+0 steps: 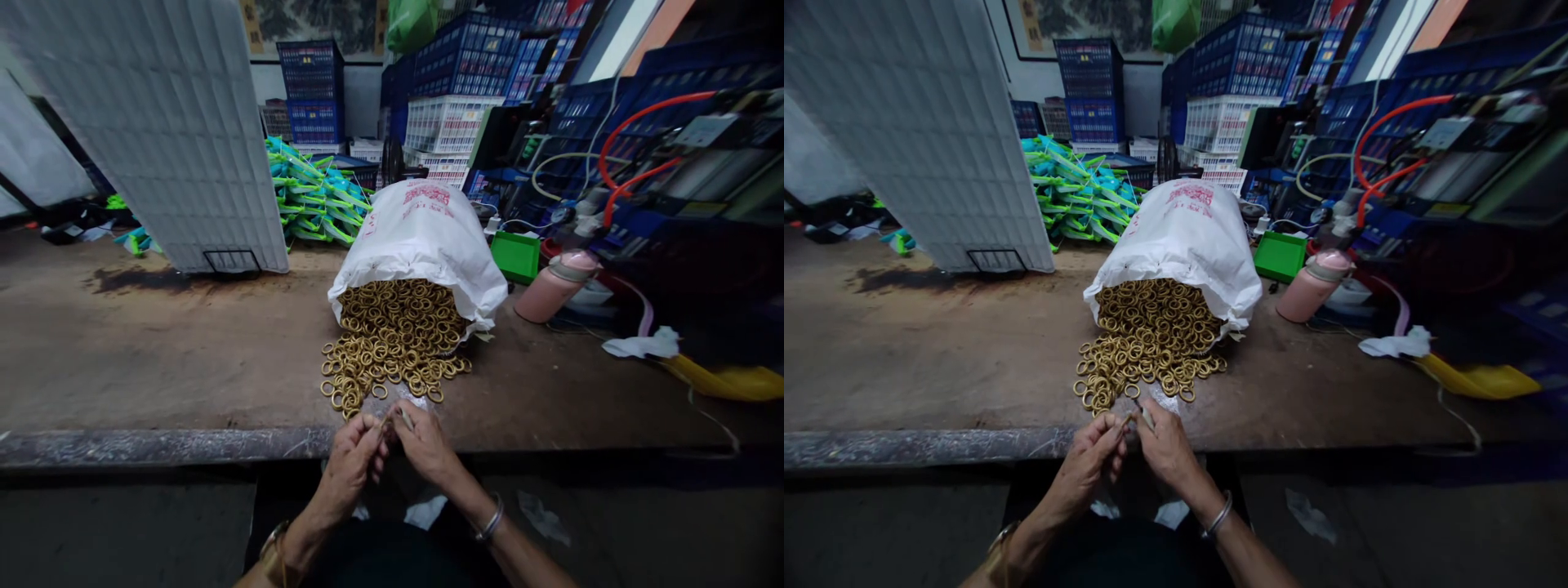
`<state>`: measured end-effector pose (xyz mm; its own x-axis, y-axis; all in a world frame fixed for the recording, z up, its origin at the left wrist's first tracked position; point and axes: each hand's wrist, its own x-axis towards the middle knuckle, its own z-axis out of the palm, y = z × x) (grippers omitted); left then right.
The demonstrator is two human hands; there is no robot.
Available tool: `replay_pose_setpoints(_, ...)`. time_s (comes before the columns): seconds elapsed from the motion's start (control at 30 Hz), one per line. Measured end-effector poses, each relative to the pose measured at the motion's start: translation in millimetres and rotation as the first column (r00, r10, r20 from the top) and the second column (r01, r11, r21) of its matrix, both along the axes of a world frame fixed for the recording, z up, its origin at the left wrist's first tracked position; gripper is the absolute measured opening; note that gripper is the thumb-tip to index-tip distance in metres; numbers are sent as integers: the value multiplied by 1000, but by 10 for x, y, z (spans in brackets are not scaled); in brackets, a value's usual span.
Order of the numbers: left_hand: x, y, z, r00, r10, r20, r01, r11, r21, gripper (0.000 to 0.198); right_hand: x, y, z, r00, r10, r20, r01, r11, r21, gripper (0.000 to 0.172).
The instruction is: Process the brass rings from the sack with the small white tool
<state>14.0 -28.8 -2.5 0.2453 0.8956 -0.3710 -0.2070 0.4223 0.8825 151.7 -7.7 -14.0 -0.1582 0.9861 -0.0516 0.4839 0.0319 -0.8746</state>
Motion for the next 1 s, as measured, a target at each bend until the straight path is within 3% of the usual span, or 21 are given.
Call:
replay_pose_setpoints(0.07, -2, 5, 5, 999, 19, -39, -18, 1000, 5, 33, 5, -37, 22, 980, 80, 181, -91, 995, 52, 11)
replay_pose_setpoints(0.2, 1, 5, 27, 997, 43, -65, -42, 999, 18, 34, -6, -91, 65, 910, 157, 383, -193, 980, 57, 20)
replay_pose_setpoints(0.47, -58, -12, -11, 998, 50, -38, -47, 996, 74, 31, -93, -33, 30, 773, 130, 622, -175, 985, 12, 25)
replay_pose_setpoints(0.67, -124, -107, 20, 984, -26, 177, 17, 998, 53, 23, -117, 200, -35, 711, -51, 701, -22, 995, 95, 26)
replay_pose_setpoints(0.8, -122, -109, 10, 943, 59, 327, -45, 998, -51, 24, -163, 311, -28, 704, -146, 695, 30, 984, 176, 12)
replay_pose_setpoints(1.0, -151, -47, -38, 882, 130, 453, -46, 980, -192, 14, -225, 348, -34, 701, -168, 693, 43, 980, 194, 11)
